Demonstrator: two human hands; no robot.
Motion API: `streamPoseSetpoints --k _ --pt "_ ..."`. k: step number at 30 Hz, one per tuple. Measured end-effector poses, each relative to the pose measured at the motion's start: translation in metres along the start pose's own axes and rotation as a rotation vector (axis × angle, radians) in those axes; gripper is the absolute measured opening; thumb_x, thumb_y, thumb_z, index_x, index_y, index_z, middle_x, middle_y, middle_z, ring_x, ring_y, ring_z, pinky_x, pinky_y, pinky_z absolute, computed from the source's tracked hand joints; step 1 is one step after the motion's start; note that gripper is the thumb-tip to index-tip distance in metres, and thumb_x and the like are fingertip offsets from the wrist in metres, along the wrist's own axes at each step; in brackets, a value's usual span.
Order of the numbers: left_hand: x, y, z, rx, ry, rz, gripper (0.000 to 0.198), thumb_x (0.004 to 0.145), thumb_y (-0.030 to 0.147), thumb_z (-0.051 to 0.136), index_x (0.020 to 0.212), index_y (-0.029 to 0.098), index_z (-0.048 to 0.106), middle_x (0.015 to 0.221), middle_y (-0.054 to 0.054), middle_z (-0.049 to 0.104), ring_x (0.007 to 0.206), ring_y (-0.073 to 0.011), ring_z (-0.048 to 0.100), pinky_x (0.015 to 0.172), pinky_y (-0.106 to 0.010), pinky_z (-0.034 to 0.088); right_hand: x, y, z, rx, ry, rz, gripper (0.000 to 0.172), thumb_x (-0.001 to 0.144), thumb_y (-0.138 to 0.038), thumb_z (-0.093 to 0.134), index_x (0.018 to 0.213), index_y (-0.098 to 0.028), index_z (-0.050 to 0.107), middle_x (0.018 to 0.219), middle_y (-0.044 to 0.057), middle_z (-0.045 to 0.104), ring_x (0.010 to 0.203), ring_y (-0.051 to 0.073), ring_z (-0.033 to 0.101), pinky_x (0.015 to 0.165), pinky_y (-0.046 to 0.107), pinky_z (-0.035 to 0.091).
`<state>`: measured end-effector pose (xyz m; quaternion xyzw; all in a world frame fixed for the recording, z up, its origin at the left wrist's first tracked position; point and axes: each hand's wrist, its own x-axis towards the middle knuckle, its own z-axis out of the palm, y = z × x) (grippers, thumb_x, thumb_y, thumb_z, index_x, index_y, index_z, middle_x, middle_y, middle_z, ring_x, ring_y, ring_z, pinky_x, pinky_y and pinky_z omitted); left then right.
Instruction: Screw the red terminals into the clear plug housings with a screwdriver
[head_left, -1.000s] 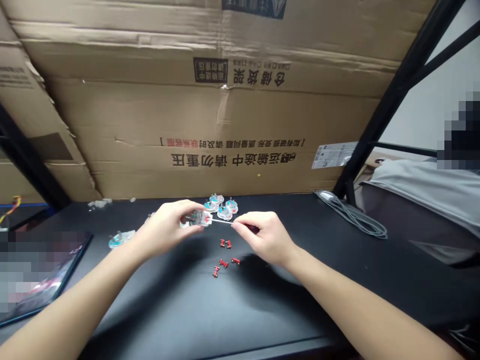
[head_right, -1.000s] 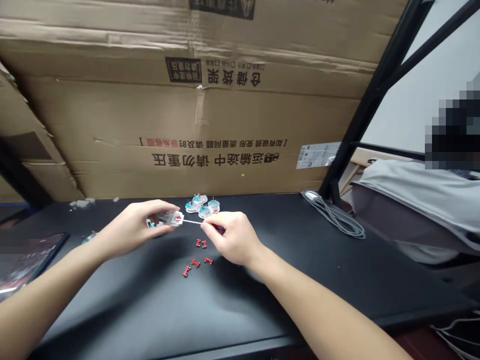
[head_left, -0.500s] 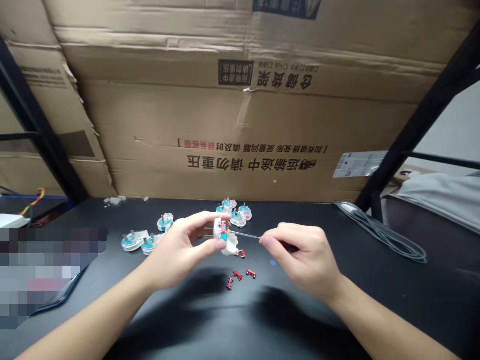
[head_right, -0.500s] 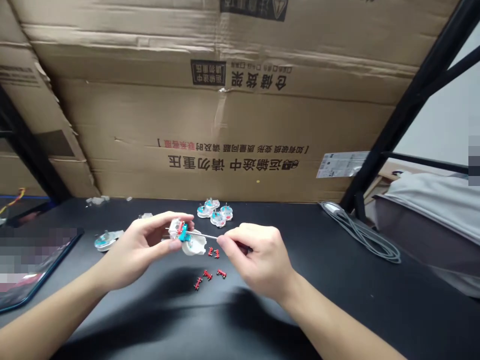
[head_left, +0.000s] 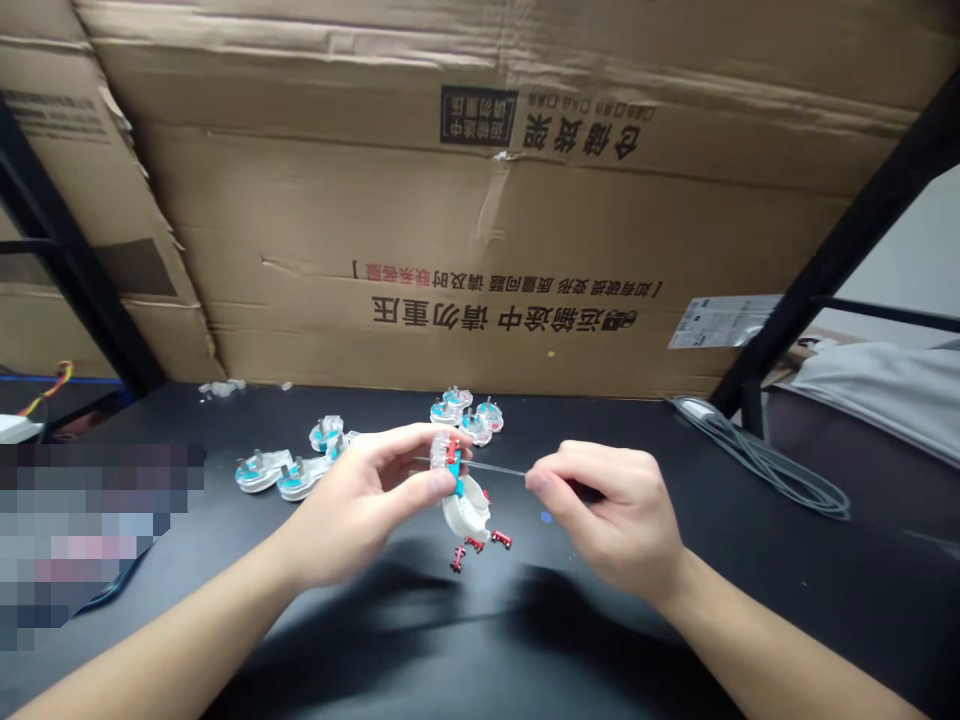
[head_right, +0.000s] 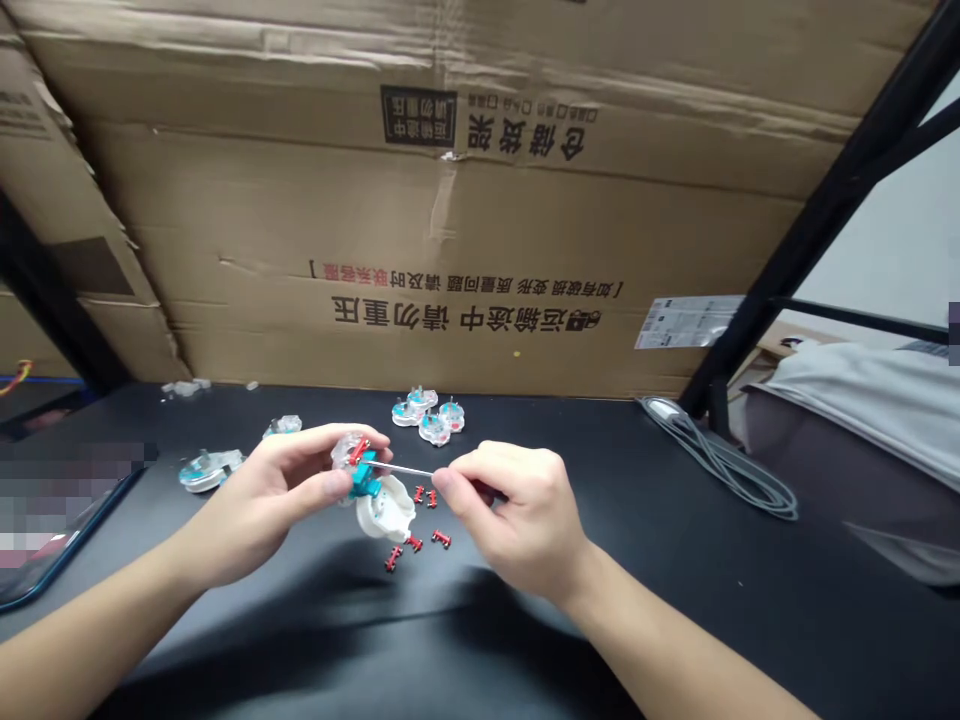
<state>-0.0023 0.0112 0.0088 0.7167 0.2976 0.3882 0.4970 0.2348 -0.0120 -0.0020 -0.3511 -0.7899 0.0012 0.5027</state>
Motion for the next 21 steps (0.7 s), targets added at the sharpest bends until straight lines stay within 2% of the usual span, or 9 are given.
streamPoseSetpoints --k 7,12,21 --pt "-0.0003 0.0001 0.0026 0.125 0.006 0.032 0.028 0.089 0.038 0.070 0.114 0.027 0.073 0.111 -0.002 0.076 0.102 -0.0215 0.070 0.092 -0.029 0.056 -0.0010 0.0004 0.0023 -0.009 -0.042 -0.013 0.024 0.089 -0.018 0.063 0.066 -0.018 0.068 0.052 -0.002 0.059 0.044 0.008 0.047 0.045 0.023 0.036" --pt "-0.0020 0.0015 0.0027 0.052 0.024 0.032 0.025 0.092 0.038 0.067 0.114 0.029 0.073 0.109 0.001 0.077 0.104 -0.0183 0.070 0.090 -0.023 0.055 -0.0023 0.0014 0.0003 0.026 -0.012 0.014 0.027 0.090 -0.017 0.061 0.063 -0.017 0.064 0.052 -0.002 0.059 0.046 0.008 0.048 0.048 0.022 0.038" --pt "0.0005 -0.0015 0.0017 0.058 0.036 0.011 0.028 0.091 0.040 0.067 0.114 0.025 0.074 0.109 -0.002 0.077 0.103 -0.0223 0.070 0.092 -0.029 0.056 -0.0008 0.0007 0.0009 0.051 -0.005 0.007 0.027 0.089 -0.015 0.061 0.062 -0.017 0.063 0.052 -0.002 0.059 0.046 0.007 0.049 0.049 0.021 0.039"
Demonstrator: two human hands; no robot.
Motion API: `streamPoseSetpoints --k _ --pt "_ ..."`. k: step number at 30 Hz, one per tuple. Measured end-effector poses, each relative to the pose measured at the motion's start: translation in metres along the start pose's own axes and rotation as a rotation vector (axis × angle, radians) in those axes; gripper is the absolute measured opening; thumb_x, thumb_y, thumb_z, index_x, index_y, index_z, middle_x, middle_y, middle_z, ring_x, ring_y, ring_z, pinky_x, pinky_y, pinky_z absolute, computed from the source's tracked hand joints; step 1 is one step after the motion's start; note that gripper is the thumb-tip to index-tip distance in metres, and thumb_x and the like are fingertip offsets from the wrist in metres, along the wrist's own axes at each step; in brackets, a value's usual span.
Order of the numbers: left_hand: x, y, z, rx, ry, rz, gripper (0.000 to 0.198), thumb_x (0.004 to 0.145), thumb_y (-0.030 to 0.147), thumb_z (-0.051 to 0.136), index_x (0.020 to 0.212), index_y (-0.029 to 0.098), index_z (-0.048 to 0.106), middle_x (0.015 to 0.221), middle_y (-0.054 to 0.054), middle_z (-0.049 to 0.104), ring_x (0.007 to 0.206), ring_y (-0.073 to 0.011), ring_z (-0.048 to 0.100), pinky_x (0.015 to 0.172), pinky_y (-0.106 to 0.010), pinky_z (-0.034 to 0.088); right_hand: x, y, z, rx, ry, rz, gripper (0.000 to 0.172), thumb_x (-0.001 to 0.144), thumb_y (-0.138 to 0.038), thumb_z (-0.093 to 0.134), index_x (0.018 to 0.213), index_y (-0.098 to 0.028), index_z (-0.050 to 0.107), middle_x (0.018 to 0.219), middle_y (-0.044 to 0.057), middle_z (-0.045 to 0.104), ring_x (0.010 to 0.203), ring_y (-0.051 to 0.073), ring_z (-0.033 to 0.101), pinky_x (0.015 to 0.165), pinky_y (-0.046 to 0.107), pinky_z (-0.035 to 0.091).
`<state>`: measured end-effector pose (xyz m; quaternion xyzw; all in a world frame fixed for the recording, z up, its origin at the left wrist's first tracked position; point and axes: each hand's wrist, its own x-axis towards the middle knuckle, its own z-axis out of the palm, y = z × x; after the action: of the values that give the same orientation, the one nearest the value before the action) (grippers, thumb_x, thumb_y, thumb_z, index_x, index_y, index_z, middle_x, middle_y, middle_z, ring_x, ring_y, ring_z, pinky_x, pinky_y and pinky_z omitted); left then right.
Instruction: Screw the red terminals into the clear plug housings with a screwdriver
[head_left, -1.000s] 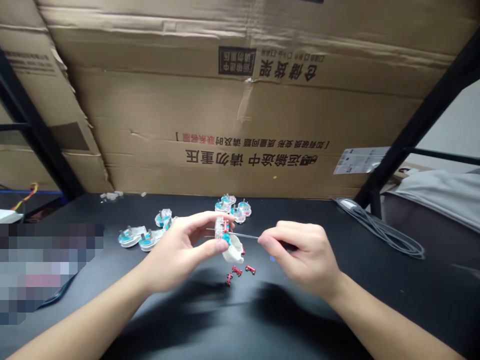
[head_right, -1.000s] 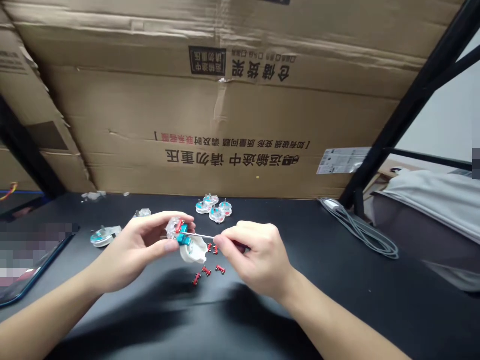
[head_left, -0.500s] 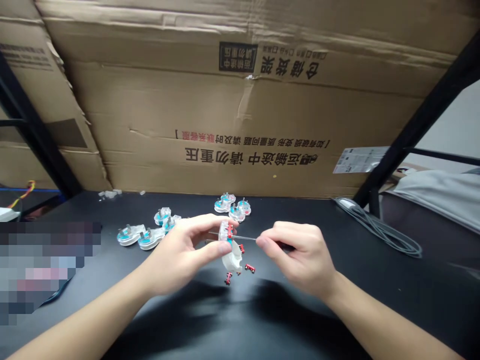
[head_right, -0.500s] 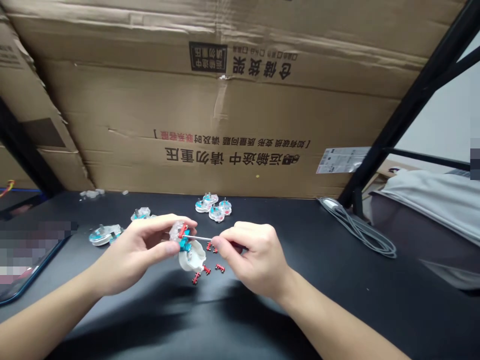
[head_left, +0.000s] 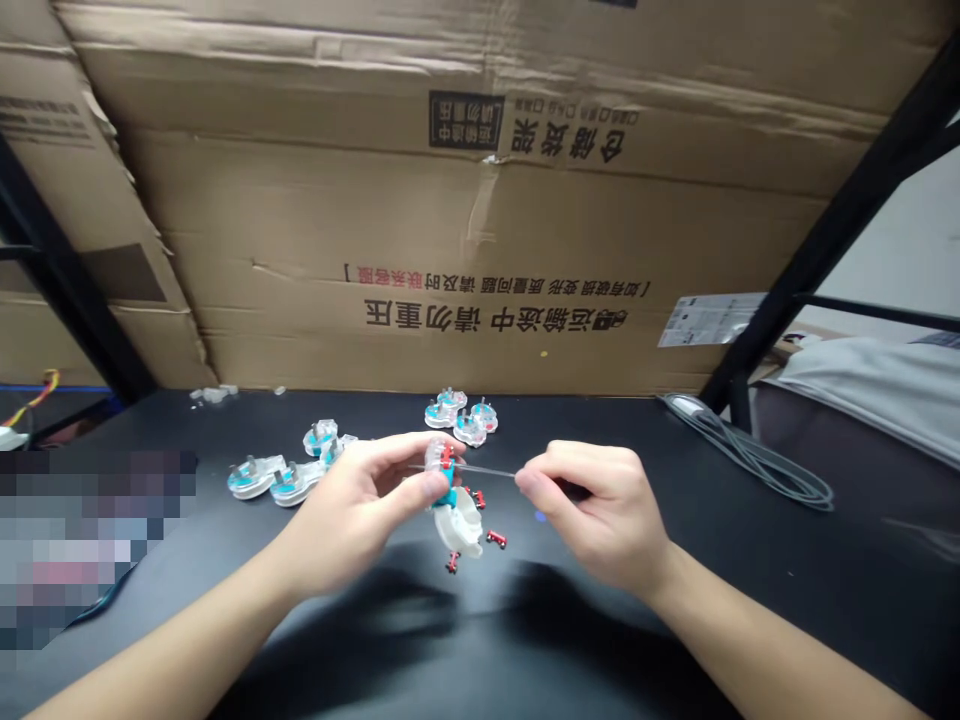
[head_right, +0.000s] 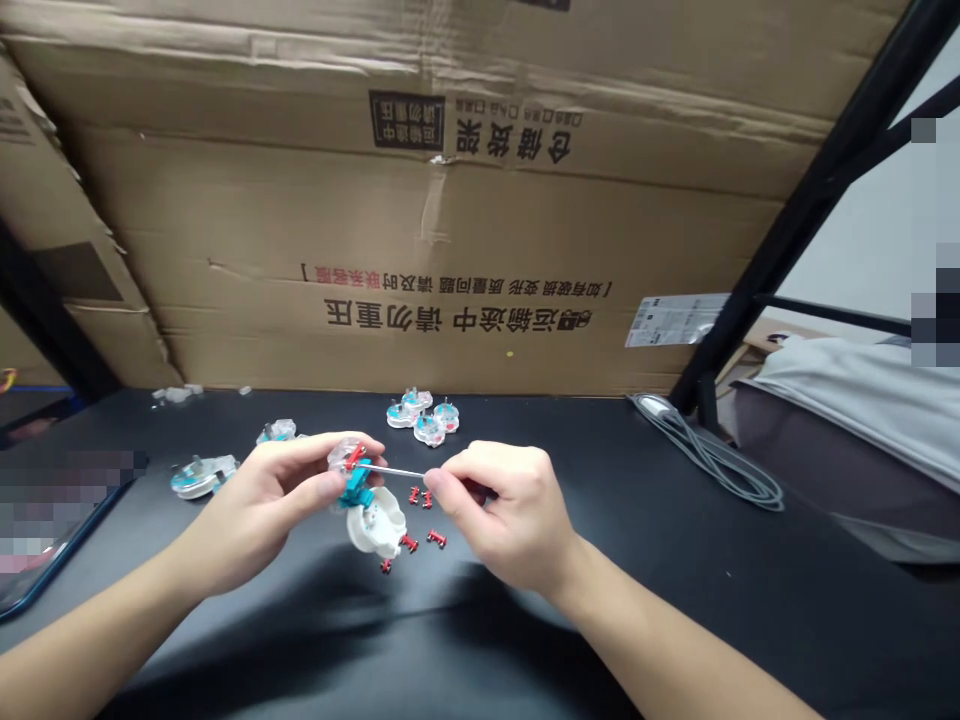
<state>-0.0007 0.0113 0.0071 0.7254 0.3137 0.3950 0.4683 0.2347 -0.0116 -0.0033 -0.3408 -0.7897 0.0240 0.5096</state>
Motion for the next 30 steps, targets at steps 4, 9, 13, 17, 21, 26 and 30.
streamPoseSetpoints --k 4,9,13,17,21,26,30 --pt "-0.001 0.000 0.000 0.000 0.011 -0.010 0.029 0.091 0.041 0.067 0.114 0.024 0.074 0.109 -0.002 0.076 0.102 -0.0215 0.070 0.090 -0.027 0.055 0.000 0.001 0.001 -0.002 0.005 -0.002 0.026 0.089 -0.015 0.062 0.064 -0.016 0.065 0.052 -0.002 0.060 0.046 0.007 0.049 0.048 0.021 0.039" --pt "-0.001 0.001 0.002 0.006 0.028 -0.016 0.026 0.091 0.040 0.067 0.111 0.024 0.073 0.103 0.000 0.075 0.097 -0.0176 0.067 0.086 -0.023 0.053 0.001 0.001 0.002 -0.018 0.021 -0.016 0.026 0.089 -0.015 0.062 0.064 -0.016 0.067 0.053 -0.002 0.060 0.047 0.007 0.050 0.048 0.021 0.039" --pt "-0.001 0.002 0.002 -0.005 0.025 -0.010 0.024 0.091 0.039 0.067 0.108 0.024 0.073 0.103 -0.001 0.074 0.096 -0.0174 0.066 0.085 -0.023 0.052 0.000 0.001 0.001 -0.016 0.043 -0.028 0.019 0.088 -0.014 0.065 0.070 -0.015 0.072 0.057 0.000 0.062 0.051 0.008 0.054 0.050 0.021 0.043" --pt "-0.001 0.001 0.001 -0.015 0.017 -0.015 0.023 0.092 0.039 0.066 0.108 0.024 0.072 0.102 -0.001 0.074 0.096 -0.0174 0.066 0.085 -0.024 0.052 -0.001 0.002 0.000 0.013 0.063 -0.040 0.014 0.086 -0.012 0.067 0.074 -0.016 0.073 0.064 0.001 0.064 0.053 0.008 0.056 0.051 0.020 0.044" --pt "-0.001 -0.001 -0.001 0.010 0.001 -0.020 0.025 0.091 0.039 0.066 0.108 0.022 0.071 0.102 -0.002 0.074 0.097 -0.0199 0.066 0.087 -0.028 0.053 0.000 0.003 0.001 0.007 0.046 -0.026 0.017 0.086 -0.013 0.067 0.070 -0.016 0.070 0.061 0.001 0.063 0.052 0.009 0.054 0.050 0.021 0.042" --pt "0.001 0.004 -0.011 0.299 -0.030 0.044 0.025 0.089 0.039 0.067 0.107 0.021 0.073 0.110 -0.005 0.074 0.099 -0.0231 0.066 0.089 -0.032 0.051 0.002 0.004 -0.002 0.069 -0.103 0.171 0.028 0.089 -0.025 0.064 0.063 -0.016 0.067 0.053 -0.002 0.058 0.047 0.007 0.046 0.048 0.022 0.036" --pt "0.001 0.010 -0.016 0.444 -0.100 0.122 0.016 0.088 0.034 0.069 0.092 0.019 0.074 0.103 -0.003 0.073 0.093 -0.0199 0.064 0.086 -0.029 0.047 0.004 0.006 -0.002 0.184 -0.420 0.444 0.045 0.094 -0.042 0.057 0.059 -0.016 0.067 0.047 -0.004 0.045 0.047 0.008 0.036 0.045 0.023 0.030"
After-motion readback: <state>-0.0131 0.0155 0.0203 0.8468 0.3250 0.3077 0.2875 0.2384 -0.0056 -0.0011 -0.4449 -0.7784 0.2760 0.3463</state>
